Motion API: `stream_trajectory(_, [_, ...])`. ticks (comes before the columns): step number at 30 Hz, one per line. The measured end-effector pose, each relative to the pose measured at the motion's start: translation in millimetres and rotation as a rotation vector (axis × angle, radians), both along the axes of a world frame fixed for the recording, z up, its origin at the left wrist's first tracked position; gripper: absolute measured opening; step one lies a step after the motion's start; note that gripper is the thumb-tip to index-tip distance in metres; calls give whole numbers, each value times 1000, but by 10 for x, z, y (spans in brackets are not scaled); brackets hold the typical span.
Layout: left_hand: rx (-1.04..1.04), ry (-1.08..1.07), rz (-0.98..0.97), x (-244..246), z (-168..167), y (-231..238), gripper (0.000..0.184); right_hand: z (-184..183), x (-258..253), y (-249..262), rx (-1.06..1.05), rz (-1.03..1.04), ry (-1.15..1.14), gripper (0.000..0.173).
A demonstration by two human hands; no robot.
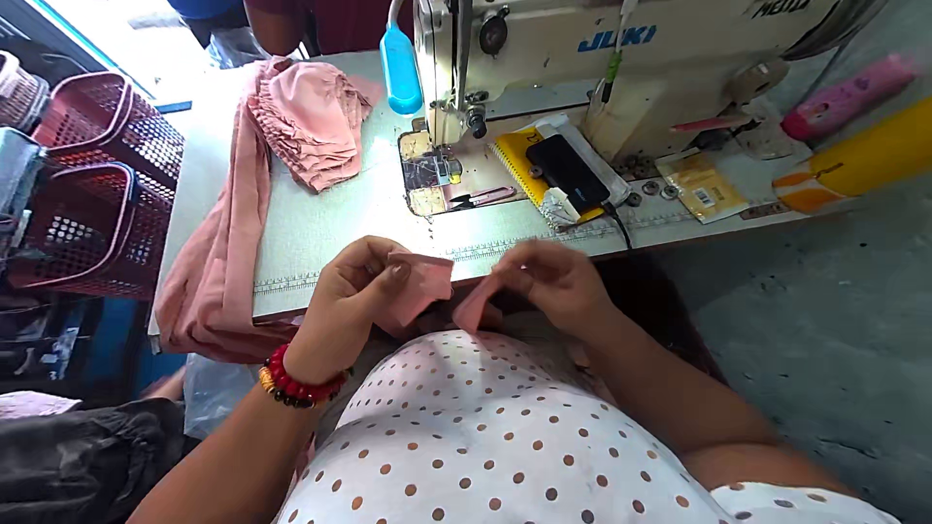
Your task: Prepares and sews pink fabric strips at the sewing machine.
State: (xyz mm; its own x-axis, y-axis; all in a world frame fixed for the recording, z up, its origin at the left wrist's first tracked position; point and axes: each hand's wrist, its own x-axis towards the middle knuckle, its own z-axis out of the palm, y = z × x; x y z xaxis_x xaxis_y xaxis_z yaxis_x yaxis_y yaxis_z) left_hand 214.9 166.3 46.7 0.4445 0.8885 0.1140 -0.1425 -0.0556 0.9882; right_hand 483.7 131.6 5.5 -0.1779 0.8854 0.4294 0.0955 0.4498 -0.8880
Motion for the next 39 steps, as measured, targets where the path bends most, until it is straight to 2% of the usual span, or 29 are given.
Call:
stream_trajectory(3, [-10, -47, -84, -25, -4, -134, 16, 84, -206, 272, 105, -126, 74, 7])
stream_trajectory(7, [-55, 36, -63, -51, -9, -199, 19, 92, -374, 379, 70, -133, 146, 10])
stream_trajectory(10, [81, 179, -31, -83, 15, -202, 26, 335, -312, 355, 247, -239, 103, 9])
stream_trajectory(12, [226, 327, 5, -90, -43, -174, 19, 344, -262, 467, 334, -326, -18, 9])
stream_trajectory(14, [316, 404, 11, -75, -129, -166, 10, 252, -211, 578, 246, -331, -167, 13])
stream_trajectory(15, [317, 389, -18, -56, -143, -175, 9, 215, -205, 599, 187, -313, -160, 12])
stream_trajectory(19, [369, 206, -181, 85, -103, -270, 10, 120, -369, 410, 66, -161, 140, 10])
stream_trajectory(21, [522, 234, -91, 140, -102, -258, 9, 42, -484, 251, 4, -25, 217, 11])
stream_trajectory(23, [691, 316, 106, 161, -143, -205, 8, -66, -553, 178, -34, 72, 315, 13])
stream_trajectory(25, [754, 347, 252, 183, -223, -125, 7, -171, -580, 141, -60, 112, 401, 13])
stream_trajectory(27, [746, 347, 275, 202, -271, -71, 7, -231, -588, 123, -90, 119, 453, 14])
stream_trajectory(32, [488, 238, 186, 257, -369, -74, 8, -255, -537, 108, -135, 94, 422, 16])
stream_trajectory(36, [426, 218, 204, 257, -396, -58, 10, -287, -448, 99, -115, 100, 312, 39])
stream_trajectory(39, [408, 225, 212, 271, -400, -52, 11, -236, -487, 88, -89, -15, 281, 19])
